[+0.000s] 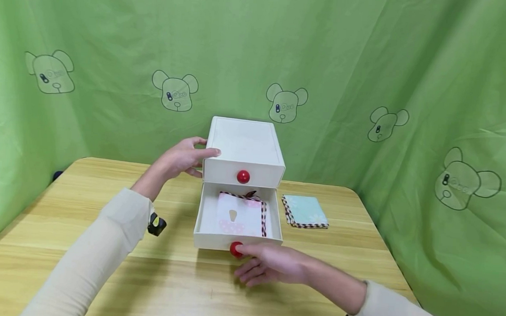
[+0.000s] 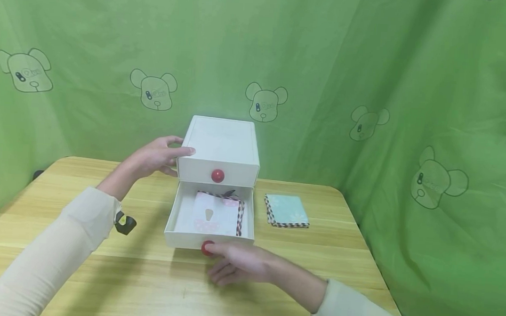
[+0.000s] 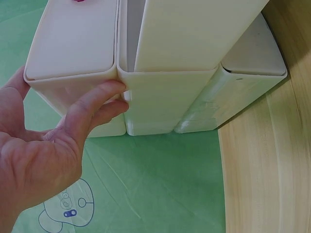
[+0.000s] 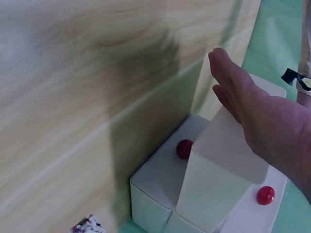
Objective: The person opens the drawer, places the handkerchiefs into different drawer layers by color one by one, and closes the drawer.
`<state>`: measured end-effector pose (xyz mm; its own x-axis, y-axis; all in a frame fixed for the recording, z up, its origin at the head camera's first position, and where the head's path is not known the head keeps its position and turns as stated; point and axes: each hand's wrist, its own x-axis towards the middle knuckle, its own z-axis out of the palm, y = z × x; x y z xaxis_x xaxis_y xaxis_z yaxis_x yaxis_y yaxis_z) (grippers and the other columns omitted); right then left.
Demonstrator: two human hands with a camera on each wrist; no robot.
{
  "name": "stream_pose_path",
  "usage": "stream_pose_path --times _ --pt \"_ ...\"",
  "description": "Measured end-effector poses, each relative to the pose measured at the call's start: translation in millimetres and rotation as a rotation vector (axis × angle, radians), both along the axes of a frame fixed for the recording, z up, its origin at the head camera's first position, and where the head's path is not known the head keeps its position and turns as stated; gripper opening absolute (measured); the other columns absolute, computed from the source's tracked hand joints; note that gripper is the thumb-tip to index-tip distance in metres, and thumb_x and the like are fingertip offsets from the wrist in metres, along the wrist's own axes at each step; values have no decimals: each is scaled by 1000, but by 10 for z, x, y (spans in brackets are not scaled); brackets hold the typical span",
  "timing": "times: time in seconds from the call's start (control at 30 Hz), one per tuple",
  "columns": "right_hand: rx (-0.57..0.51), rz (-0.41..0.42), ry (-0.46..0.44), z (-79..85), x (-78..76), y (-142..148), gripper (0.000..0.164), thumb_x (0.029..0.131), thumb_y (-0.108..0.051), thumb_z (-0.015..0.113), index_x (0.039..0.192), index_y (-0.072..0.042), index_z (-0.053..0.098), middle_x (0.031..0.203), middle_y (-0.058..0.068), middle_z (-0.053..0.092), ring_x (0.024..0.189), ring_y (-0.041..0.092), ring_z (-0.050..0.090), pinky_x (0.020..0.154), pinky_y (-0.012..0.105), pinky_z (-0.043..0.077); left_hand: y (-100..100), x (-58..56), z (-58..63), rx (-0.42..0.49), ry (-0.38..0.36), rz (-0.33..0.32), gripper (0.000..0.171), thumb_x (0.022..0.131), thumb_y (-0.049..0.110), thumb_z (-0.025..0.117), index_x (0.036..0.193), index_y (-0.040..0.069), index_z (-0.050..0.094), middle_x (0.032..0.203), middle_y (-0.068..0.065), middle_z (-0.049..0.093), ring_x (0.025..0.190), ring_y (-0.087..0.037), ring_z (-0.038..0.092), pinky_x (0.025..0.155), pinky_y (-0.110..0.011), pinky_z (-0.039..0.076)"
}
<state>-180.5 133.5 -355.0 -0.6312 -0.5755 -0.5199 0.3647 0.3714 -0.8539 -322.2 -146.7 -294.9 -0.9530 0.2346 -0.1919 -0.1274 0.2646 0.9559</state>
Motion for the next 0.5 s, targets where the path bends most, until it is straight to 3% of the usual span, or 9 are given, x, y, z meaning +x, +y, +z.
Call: stream_pose_path --times 0.2,0.37,0.5 --pt "-80 -44 -29 -55 -16 -19 48 105 -34 51 137 3 48 125 29 65 105 29 70 100 43 60 3 1 -3 2 2 -3 88 97 35 70 161 6 17 139 -24 56 130 -45 56 86 -41 65" --pt "-136 -117 -40 -61 -26 -69 40 105 -27 54 130 4 53 120 26 68 100 27 72 99 41 61 3 2 -1 4 1 -1 87 97 34 70 161 6 17 138 -24 56 129 -45 57 86 -41 65" --pt "-184 -160 -44 -63 -47 -96 43 104 -26 55 132 6 51 114 22 71 96 24 74 97 38 61 1 -2 -5 1 0 1 87 97 35 69 161 6 17 139 -24 56 129 -45 57 86 -40 65"
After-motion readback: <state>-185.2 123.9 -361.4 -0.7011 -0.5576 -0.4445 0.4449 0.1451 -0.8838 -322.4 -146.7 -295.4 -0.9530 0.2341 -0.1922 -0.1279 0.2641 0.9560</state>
